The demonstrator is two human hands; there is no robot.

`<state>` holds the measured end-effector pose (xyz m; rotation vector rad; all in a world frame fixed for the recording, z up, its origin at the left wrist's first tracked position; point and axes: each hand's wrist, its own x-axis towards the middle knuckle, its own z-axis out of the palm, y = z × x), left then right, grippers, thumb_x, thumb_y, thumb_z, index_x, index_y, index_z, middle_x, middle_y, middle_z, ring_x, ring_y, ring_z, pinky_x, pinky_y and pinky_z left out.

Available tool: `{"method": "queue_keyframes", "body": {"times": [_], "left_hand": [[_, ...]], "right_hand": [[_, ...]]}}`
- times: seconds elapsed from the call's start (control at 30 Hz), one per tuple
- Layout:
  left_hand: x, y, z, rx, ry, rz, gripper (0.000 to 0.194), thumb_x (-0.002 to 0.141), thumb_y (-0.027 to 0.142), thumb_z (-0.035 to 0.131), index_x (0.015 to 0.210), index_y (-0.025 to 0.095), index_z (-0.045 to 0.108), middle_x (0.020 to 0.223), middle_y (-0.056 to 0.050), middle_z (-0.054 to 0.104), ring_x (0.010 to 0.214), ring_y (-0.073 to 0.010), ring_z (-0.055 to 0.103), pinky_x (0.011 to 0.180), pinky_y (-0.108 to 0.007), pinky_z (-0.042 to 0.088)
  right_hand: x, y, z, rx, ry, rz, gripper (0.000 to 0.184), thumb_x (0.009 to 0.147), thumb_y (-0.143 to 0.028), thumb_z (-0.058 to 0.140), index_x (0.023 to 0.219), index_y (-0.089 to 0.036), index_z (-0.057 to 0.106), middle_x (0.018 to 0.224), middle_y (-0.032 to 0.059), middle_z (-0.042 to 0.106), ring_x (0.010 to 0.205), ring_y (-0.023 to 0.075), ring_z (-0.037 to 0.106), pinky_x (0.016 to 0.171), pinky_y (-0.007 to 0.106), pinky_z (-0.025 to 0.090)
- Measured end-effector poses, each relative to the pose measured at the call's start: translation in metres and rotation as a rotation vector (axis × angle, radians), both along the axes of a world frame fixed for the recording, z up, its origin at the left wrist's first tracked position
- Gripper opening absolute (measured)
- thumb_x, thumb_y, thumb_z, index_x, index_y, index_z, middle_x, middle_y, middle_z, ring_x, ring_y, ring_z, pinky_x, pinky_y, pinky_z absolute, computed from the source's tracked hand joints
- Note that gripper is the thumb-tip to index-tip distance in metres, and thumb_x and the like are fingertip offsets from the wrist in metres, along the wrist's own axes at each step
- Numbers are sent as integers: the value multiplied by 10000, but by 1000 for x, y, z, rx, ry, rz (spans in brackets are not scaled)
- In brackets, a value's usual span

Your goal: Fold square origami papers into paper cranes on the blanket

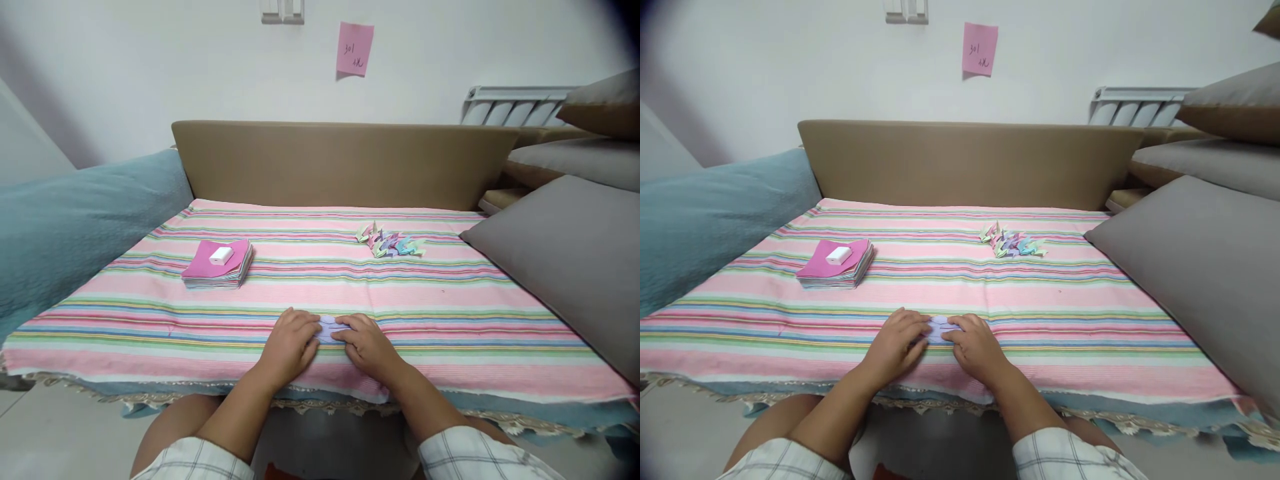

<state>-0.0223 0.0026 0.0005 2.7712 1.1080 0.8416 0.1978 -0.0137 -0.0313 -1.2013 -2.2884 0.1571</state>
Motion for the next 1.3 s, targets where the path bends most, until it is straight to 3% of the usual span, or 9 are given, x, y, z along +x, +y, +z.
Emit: {"method": "queue_keyframes", "body": {"times": [0.1, 0.27, 0.6, 0.77, 1.0, 1.17, 1.3], "left_hand": [[4, 4, -7, 15, 78, -32, 183, 789, 243, 621, 968, 258, 656, 1100, -36, 660, 1035, -238, 555, 986, -520, 338], [5, 14, -13, -28, 115, -79, 145, 785, 239, 636, 923, 240, 681, 1048, -36, 682, 939, -210, 597, 852, -391, 456], [10, 16, -7, 56, 92, -117, 169, 872, 231, 496, 880, 206, 663, 930, -44, 688, 874, -178, 603, 787, -329, 468], [12, 14, -5, 13, 108, -46, 206, 904, 239, 422, 904, 178, 619, 862, -63, 659, 847, -180, 574, 773, -324, 455], [13, 10, -3, -90, 63, -21, 220, 915, 267, 402, 890, 191, 607, 836, -42, 649, 819, -173, 569, 760, -308, 439], [13, 7, 3, -183, 32, -24, 217, 911, 261, 398, 891, 199, 605, 836, -34, 649, 828, -173, 568, 763, -299, 435], [10, 8, 1, -195, 38, -55, 202, 839, 343, 547, 976, 204, 598, 911, -41, 660, 865, -193, 569, 780, -319, 440]], "right_hand": [[1, 0, 0, 8, -1, 10, 471, 712, -44, 491, 1066, -301, 666, 1177, 36, 588, 1030, 220, 483, 899, 403, 392], [2, -1, 1, 28, 12, 28, 456, 735, -67, 494, 1097, -293, 655, 1179, 46, 591, 1036, 217, 491, 903, 400, 399], [4, -3, 5, 45, -12, 49, 281, 841, -258, 541, 1105, -272, 636, 1193, 68, 589, 1054, 217, 507, 913, 394, 396], [1, -2, 7, 47, 20, 6, 271, 857, -333, 549, 1103, -249, 625, 1144, 72, 626, 1019, 216, 536, 902, 389, 384], [-7, -2, 10, 89, 49, -46, 179, 881, -307, 526, 1006, -236, 631, 993, 43, 678, 907, 180, 568, 934, 388, 312], [-9, 0, 8, 95, 49, -35, 165, 905, -274, 484, 968, -222, 628, 935, 32, 682, 867, 169, 568, 832, 328, 360], [-8, 2, 4, 110, 79, -27, 160, 894, -234, 485, 935, -218, 639, 920, 36, 687, 860, 177, 576, 794, 320, 389]]}}
